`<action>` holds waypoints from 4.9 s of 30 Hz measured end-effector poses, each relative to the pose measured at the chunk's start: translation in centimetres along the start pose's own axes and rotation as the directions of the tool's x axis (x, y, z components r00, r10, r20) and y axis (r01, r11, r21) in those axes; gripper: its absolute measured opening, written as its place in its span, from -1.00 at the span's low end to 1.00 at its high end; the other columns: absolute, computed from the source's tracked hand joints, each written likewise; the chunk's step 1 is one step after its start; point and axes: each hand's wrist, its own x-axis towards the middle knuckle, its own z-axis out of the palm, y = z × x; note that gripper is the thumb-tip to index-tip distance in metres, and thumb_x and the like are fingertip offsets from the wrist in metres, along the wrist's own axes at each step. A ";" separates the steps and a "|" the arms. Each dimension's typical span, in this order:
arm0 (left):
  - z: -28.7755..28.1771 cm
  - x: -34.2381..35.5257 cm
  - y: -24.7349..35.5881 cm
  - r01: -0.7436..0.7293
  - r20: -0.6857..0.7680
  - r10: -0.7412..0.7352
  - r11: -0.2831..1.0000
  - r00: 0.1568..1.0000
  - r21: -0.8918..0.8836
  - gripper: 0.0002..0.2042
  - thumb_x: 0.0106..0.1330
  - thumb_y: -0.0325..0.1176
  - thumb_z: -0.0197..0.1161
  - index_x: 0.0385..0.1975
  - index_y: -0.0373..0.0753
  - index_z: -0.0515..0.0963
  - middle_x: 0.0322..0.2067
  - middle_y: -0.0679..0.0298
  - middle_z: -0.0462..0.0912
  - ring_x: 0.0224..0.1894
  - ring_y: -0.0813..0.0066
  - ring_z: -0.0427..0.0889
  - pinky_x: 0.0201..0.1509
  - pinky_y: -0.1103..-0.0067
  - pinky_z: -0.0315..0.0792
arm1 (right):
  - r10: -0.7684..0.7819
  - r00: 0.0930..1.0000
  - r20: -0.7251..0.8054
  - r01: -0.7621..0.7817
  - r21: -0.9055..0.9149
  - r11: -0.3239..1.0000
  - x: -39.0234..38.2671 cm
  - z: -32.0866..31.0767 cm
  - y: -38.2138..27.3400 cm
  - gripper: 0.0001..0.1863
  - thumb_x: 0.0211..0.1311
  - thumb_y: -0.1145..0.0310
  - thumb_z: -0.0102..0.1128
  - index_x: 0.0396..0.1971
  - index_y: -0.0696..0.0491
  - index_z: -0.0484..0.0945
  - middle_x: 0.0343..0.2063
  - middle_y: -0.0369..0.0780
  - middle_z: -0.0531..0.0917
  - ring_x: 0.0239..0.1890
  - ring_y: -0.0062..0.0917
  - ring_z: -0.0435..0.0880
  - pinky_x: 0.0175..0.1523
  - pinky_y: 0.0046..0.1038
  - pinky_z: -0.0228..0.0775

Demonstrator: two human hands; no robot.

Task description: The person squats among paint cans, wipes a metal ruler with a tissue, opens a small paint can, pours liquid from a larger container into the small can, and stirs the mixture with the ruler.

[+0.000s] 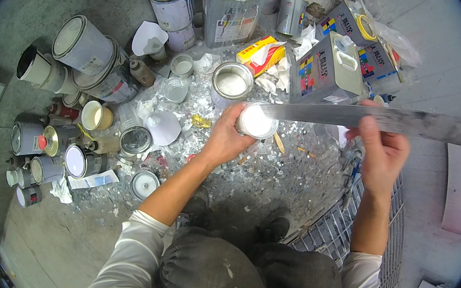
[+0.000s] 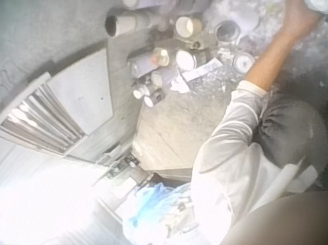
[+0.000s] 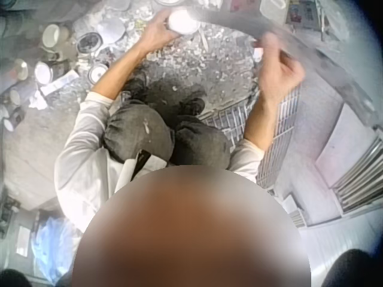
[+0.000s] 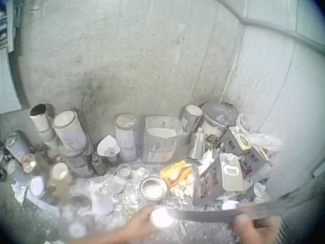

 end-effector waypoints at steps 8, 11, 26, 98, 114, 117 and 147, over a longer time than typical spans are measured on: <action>0.1 -0.3 0.3 -0.013 0.025 0.012 0.999 1.000 0.040 -0.32 -0.06 -0.40 0.45 0.14 -0.35 0.36 0.08 -0.01 0.46 0.15 0.06 0.46 0.25 0.38 0.33 | -0.012 0.973 0.229 0.053 -0.170 0.984 0.1 4.5 2.7 -0.64 0.28 0.52 0.20 0.07 0.22 0.46 -0.10 -0.17 0.65 -0.37 -0.68 0.58 -0.26 -0.65 0.47; 0.2 -0.4 0.5 -0.011 0.014 0.010 0.997 1.000 0.083 -0.32 -0.06 -0.40 0.45 0.14 -0.35 0.36 0.08 0.00 0.46 0.17 0.04 0.44 0.27 0.36 0.32 | 0.127 0.967 0.221 -0.123 -0.030 0.992 0.4 5.2 2.4 -0.62 0.27 0.53 0.20 0.07 0.19 0.39 -0.09 -0.15 0.63 -0.37 -0.67 0.59 -0.26 -0.63 0.48; 0.5 -0.4 -0.4 -0.022 0.008 0.021 0.997 1.000 0.073 -0.32 -0.07 -0.39 0.46 0.14 -0.32 0.37 0.08 0.01 0.47 0.17 0.02 0.44 0.26 0.36 0.33 | 0.268 0.959 0.093 -0.262 -0.078 0.962 0.7 3.6 3.5 -0.74 0.32 0.37 0.24 -0.13 0.25 0.58 -0.29 -0.21 0.68 -0.47 -0.63 0.61 -0.33 -0.57 0.51; -2.8 -0.1 3.0 0.008 0.139 -0.006 1.000 0.990 -0.016 -0.39 -0.04 -0.51 0.51 0.09 -0.27 0.44 0.00 0.25 0.55 0.06 0.46 0.54 0.19 0.50 0.40 | -0.112 0.686 -0.719 -0.263 -0.389 0.883 6.9 2.9 22.9 0.52 -0.39 0.02 0.68 0.39 0.33 -0.31 0.39 0.21 -0.11 0.47 -0.01 -0.14 0.51 -0.10 -0.26; -1.4 1.2 0.5 0.103 0.056 -0.098 0.989 0.994 -0.110 -0.33 -0.02 -0.52 0.50 0.18 -0.25 0.38 0.07 0.26 0.47 0.12 0.47 0.50 0.22 0.52 0.42 | -0.071 0.775 -0.628 0.009 -0.101 0.995 5.1 -0.6 13.3 0.20 -0.26 0.32 0.61 0.37 0.32 -0.01 0.22 -0.04 0.34 0.24 -0.33 0.34 0.36 -0.34 0.12; -1.4 0.7 0.0 0.080 0.023 -0.079 0.993 0.997 -0.087 -0.32 0.00 -0.52 0.49 0.20 -0.24 0.37 0.08 0.26 0.47 0.13 0.47 0.50 0.22 0.50 0.43 | -0.128 0.863 -0.488 0.039 -0.189 0.981 2.3 -2.5 8.6 0.28 -0.25 0.07 0.61 0.38 0.33 -0.03 0.22 -0.04 0.36 0.23 -0.34 0.37 0.34 -0.35 0.15; 0.5 -1.3 -1.4 -0.003 0.169 0.025 0.992 0.985 -0.128 -0.33 0.02 -0.51 0.47 0.20 -0.33 0.34 0.09 0.16 0.38 0.15 0.35 0.46 0.21 0.52 0.41 | 0.305 0.873 0.381 0.126 -0.780 0.613 -1.7 -2.1 -2.4 0.26 -0.46 0.30 0.55 0.37 0.29 0.03 0.09 0.11 0.45 0.14 -0.03 0.43 0.23 -0.21 0.28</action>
